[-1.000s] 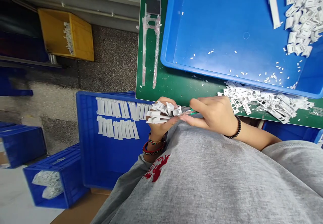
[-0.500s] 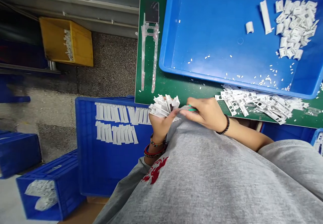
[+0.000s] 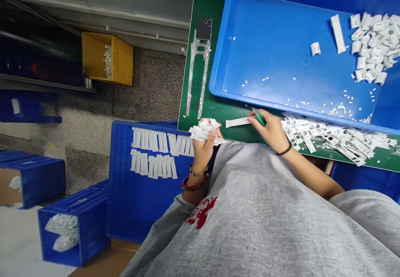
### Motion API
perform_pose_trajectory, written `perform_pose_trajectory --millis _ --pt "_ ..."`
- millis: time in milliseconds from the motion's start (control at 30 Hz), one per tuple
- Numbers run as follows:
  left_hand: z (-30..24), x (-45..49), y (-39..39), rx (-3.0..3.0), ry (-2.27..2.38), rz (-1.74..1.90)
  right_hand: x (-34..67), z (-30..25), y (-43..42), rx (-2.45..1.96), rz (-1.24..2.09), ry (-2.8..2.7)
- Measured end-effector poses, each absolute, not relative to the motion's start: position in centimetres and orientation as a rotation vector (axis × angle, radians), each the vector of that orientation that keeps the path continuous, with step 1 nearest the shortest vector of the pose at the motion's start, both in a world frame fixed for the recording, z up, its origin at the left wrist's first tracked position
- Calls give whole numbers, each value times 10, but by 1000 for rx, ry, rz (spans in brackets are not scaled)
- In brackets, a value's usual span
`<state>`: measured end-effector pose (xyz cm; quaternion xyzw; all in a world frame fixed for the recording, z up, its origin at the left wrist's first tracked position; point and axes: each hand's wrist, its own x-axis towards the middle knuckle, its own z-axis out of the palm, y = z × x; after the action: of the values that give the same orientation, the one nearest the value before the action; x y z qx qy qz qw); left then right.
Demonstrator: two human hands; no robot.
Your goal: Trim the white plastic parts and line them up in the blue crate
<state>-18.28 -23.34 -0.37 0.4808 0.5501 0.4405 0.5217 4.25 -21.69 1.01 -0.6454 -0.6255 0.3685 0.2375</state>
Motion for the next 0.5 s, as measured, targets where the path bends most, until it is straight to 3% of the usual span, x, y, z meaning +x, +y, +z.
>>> perform_pose_trajectory --millis 300,500 --pt "9 -175 -235 1195 1269 991 39 12 -222 -2068 748 -2533" --pt "10 -173 -235 1123 1177 1062 44 36 -222 -1768 906 -2424"
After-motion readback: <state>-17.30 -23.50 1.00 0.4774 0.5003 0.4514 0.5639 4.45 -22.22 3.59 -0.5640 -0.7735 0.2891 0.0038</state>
